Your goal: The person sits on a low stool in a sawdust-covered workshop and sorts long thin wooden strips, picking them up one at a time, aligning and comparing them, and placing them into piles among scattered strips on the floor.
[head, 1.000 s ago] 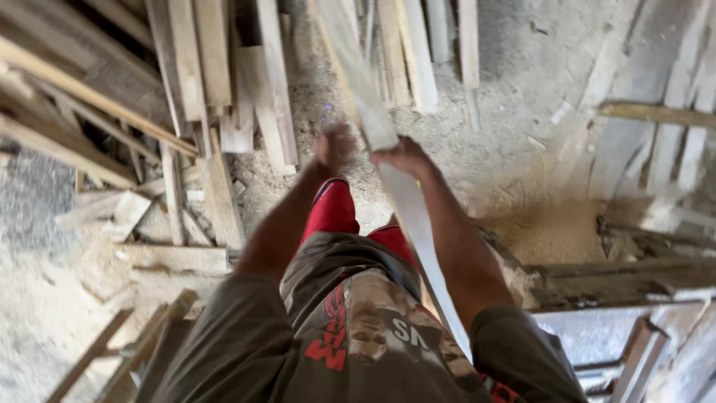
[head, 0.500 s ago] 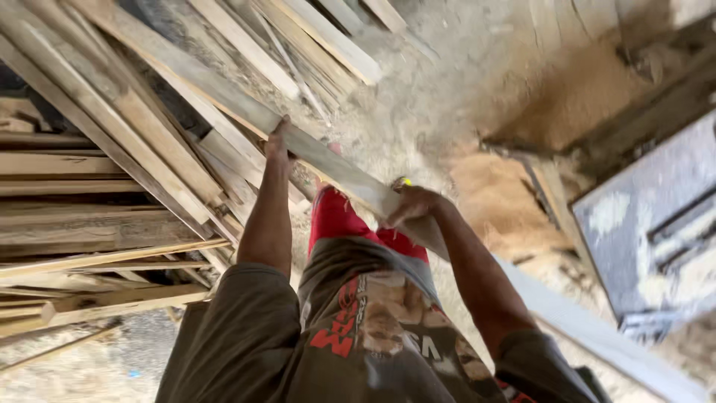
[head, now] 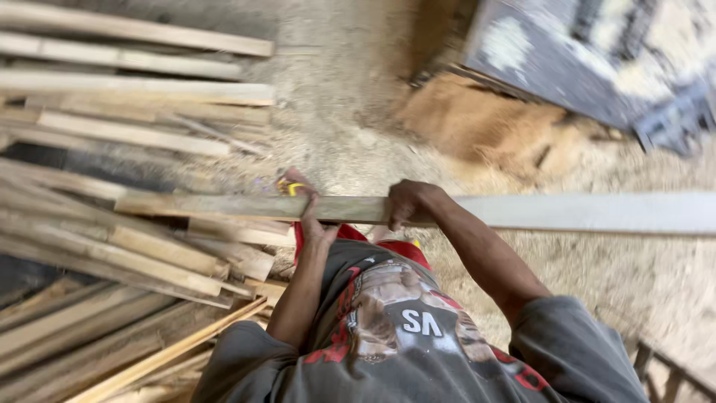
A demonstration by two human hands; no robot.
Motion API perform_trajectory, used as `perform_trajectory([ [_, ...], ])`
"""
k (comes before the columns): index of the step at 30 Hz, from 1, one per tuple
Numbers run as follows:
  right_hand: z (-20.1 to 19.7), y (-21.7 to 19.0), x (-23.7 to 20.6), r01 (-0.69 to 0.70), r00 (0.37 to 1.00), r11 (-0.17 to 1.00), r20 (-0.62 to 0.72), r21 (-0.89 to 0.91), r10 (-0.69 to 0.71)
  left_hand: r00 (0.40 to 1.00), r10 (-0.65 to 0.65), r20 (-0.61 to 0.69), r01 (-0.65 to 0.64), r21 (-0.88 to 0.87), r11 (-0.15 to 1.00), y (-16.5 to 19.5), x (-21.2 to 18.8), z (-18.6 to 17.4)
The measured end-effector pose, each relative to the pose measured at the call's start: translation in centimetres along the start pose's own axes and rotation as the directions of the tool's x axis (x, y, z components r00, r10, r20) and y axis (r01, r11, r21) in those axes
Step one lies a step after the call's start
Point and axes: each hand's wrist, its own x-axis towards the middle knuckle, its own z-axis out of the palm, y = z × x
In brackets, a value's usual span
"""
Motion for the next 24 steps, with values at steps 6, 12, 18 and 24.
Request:
perform_trajectory([
  [6, 10.4, 11.9, -12.2, -0.003, 0.985, 1.0, -0.171, 0.031, 0.009, 0.994, -0.041, 0.097, 0.03, 0.112, 0.993, -14.9, -6.1, -0.1],
  [12, 16.1, 23.9, -23.8, 0.0, 0.961, 0.985, -0.274, 0.173, 0.048, 0.981, -0.134, 0.143, 0.106, 0.188, 0.976, -28.0, -9.4, 4.7],
  [18, 20.2, 40.7, -29.9, -0.021, 0.934, 0.96, -0.337, 0.279, 0.118, 0.962, -0.129, 0.241, 0.078, 0.209, 0.975, -42.4, -8.7, 12.0],
  [24, 22.2, 57.2, -34.9, 0.061, 0.883, 0.911, -0.448, 0.409, 0.142, 0.902, -0.109, 0.418, -0.007, 0.265, 0.964, -57.4, -5.2, 21.0],
])
